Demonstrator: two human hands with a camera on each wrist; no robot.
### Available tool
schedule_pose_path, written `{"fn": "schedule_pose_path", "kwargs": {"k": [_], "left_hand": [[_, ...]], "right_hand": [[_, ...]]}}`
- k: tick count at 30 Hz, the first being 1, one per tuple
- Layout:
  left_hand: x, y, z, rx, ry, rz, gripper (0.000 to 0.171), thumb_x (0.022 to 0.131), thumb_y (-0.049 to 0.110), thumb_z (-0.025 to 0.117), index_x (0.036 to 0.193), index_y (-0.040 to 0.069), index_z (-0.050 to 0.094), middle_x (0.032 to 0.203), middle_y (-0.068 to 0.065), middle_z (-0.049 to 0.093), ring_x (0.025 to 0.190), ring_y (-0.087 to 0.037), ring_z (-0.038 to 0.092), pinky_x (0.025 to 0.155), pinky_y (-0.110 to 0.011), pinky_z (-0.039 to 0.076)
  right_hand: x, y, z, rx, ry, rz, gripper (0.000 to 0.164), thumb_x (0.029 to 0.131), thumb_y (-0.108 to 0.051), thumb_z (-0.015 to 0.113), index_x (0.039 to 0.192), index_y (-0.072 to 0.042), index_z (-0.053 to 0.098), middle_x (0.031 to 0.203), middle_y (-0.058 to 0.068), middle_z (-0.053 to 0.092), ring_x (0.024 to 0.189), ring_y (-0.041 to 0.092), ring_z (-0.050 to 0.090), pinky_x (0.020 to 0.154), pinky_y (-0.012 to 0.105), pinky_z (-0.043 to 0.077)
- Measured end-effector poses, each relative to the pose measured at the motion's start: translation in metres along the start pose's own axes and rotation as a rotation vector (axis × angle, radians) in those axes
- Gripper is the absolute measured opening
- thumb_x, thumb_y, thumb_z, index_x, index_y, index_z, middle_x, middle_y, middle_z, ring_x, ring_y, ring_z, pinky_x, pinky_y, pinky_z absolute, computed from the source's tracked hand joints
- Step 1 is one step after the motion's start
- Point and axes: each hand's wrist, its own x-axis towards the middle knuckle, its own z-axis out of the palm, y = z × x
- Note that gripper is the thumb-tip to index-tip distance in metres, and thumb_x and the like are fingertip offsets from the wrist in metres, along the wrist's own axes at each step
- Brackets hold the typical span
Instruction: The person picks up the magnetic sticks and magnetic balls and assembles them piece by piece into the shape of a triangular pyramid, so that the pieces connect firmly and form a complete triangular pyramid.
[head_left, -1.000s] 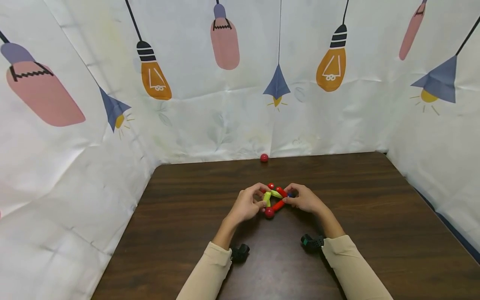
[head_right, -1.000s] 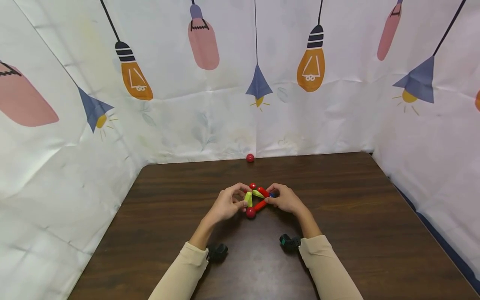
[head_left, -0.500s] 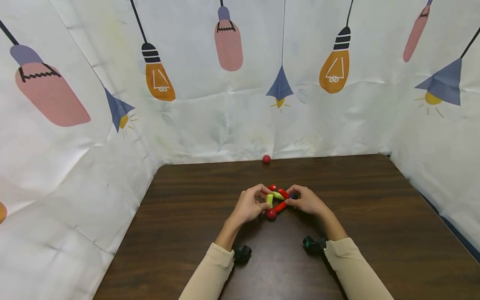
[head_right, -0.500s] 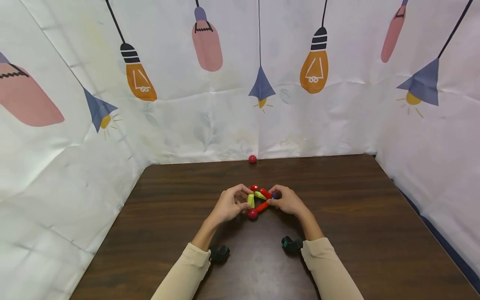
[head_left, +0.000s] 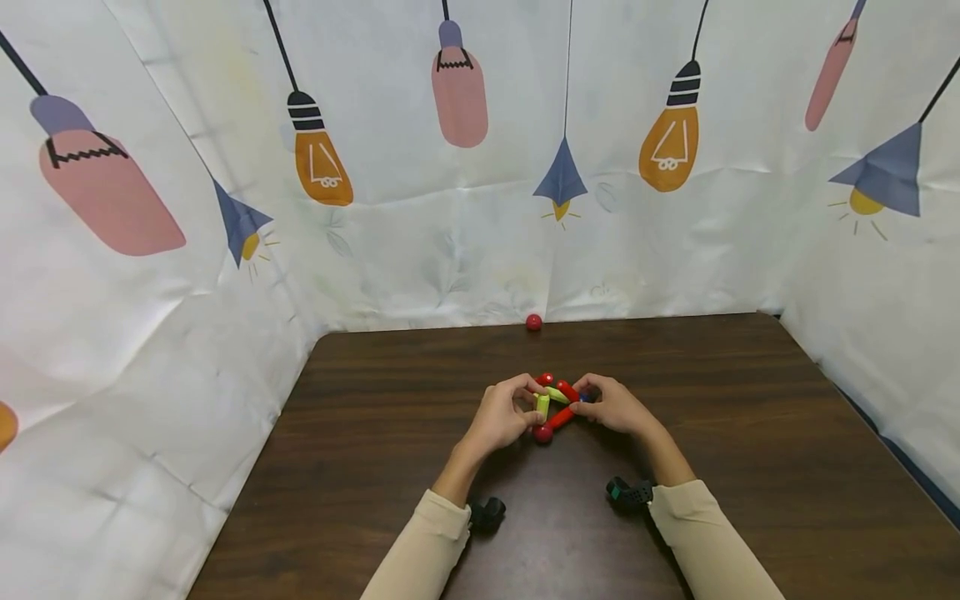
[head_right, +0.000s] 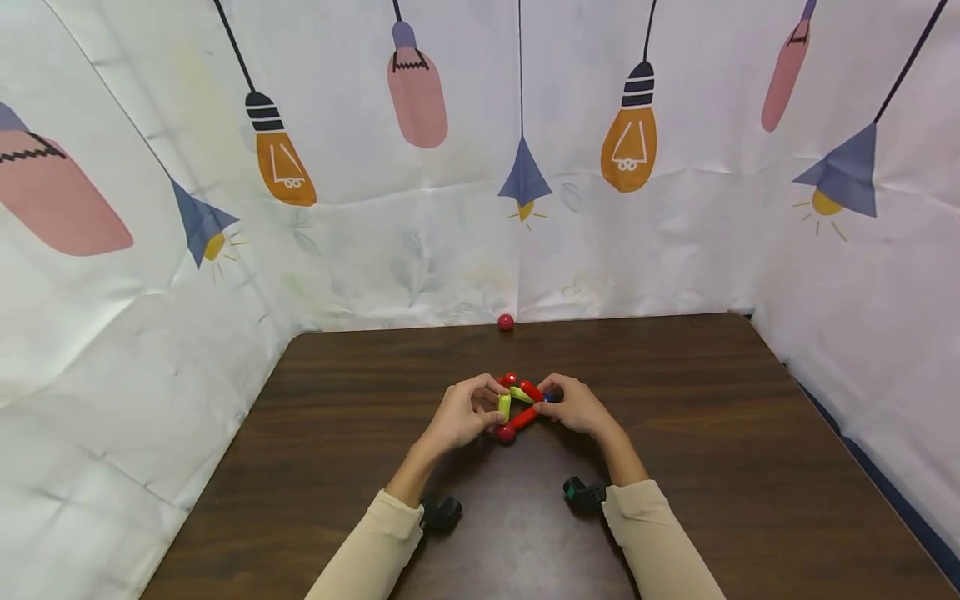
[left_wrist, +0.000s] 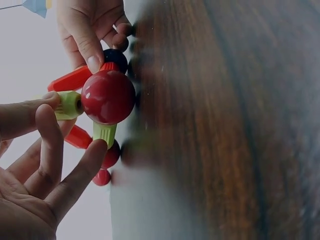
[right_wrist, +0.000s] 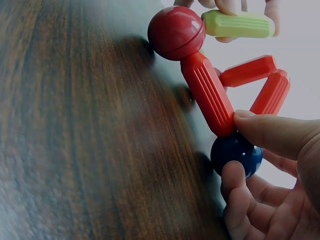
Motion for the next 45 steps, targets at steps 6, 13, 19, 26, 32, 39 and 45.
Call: {"fn": "schedule_pose_path", "kwargs": {"k": [6, 13, 19, 26, 32, 39, 45], "left_hand": [[0.0000, 0.0002, 0.0032, 0.028, 0.005, 0.003, 0.028, 0.082, 0.004, 0.084, 0.102, 0.020, 0.072, 0.089, -0.004, 0.076, 0.055, -0.014, 0.067, 0.055, -0.029, 0.056], [0.0000, 0.0010, 0.0020, 0.043, 0.011, 0.001, 0.028, 0.082, 0.004, 0.084, 0.101, 0.020, 0.072, 0.089, -0.004, 0.076, 0.054, -0.011, 0.064, 0.054, -0.029, 0.055], [-0.0004, 0.0025, 0.0036, 0.056, 0.012, 0.006, 0.027, 0.082, 0.005, 0.084, 0.101, 0.020, 0.073, 0.089, -0.005, 0.077, 0.052, -0.009, 0.063, 0.054, -0.027, 0.055], [-0.0012, 0.0050, 0.0047, 0.080, 0.025, 0.000, 0.027, 0.083, 0.006, 0.084, 0.104, 0.020, 0.075, 0.089, -0.004, 0.077, 0.054, -0.007, 0.062, 0.054, -0.025, 0.053], [-0.0019, 0.0044, 0.0025, 0.152, 0.038, 0.000, 0.030, 0.084, 0.007, 0.083, 0.109, 0.024, 0.076, 0.090, -0.002, 0.077, 0.056, -0.006, 0.060, 0.056, -0.024, 0.051], [-0.0005, 0.0034, 0.0010, 0.160, 0.047, 0.000, 0.029, 0.086, 0.015, 0.083, 0.112, 0.024, 0.073, 0.090, 0.000, 0.078, 0.060, -0.006, 0.063, 0.058, -0.025, 0.052], [-0.0005, 0.0030, 0.0007, 0.175, 0.067, -0.017, 0.023, 0.087, 0.020, 0.083, 0.108, 0.018, 0.073, 0.091, 0.000, 0.079, 0.062, -0.005, 0.063, 0.061, -0.024, 0.053]], "right_hand": [[-0.0022, -0.0016, 0.0008, -0.007, -0.004, -0.002, 0.027, 0.094, -0.022, 0.075, 0.114, -0.007, 0.065, 0.096, 0.010, 0.063, 0.070, 0.020, 0.059, 0.061, 0.035, 0.052], [-0.0005, -0.0014, 0.0017, -0.014, -0.004, -0.010, 0.027, 0.094, -0.023, 0.075, 0.113, -0.007, 0.066, 0.092, 0.009, 0.063, 0.069, 0.019, 0.058, 0.060, 0.034, 0.051], [-0.0016, -0.0014, 0.0008, -0.028, -0.002, 0.003, 0.025, 0.094, -0.022, 0.075, 0.113, -0.008, 0.066, 0.095, 0.009, 0.063, 0.069, 0.018, 0.059, 0.061, 0.033, 0.052], [-0.0038, -0.0030, 0.0007, -0.028, 0.010, -0.008, 0.026, 0.094, -0.021, 0.075, 0.113, -0.008, 0.065, 0.098, 0.010, 0.064, 0.069, 0.018, 0.060, 0.062, 0.034, 0.052], [-0.0026, -0.0030, 0.0018, -0.039, -0.001, -0.076, 0.028, 0.094, -0.024, 0.076, 0.115, -0.008, 0.066, 0.103, 0.013, 0.065, 0.068, 0.018, 0.060, 0.062, 0.035, 0.052], [-0.0016, -0.0045, 0.0006, -0.075, 0.028, -0.113, 0.031, 0.095, -0.030, 0.074, 0.118, -0.011, 0.068, 0.116, 0.015, 0.067, 0.072, 0.019, 0.055, 0.066, 0.033, 0.049], [0.0000, -0.0035, 0.0000, -0.082, 0.033, -0.113, 0.028, 0.096, -0.028, 0.073, 0.117, -0.011, 0.070, 0.116, 0.015, 0.068, 0.074, 0.019, 0.055, 0.066, 0.034, 0.048]]}}
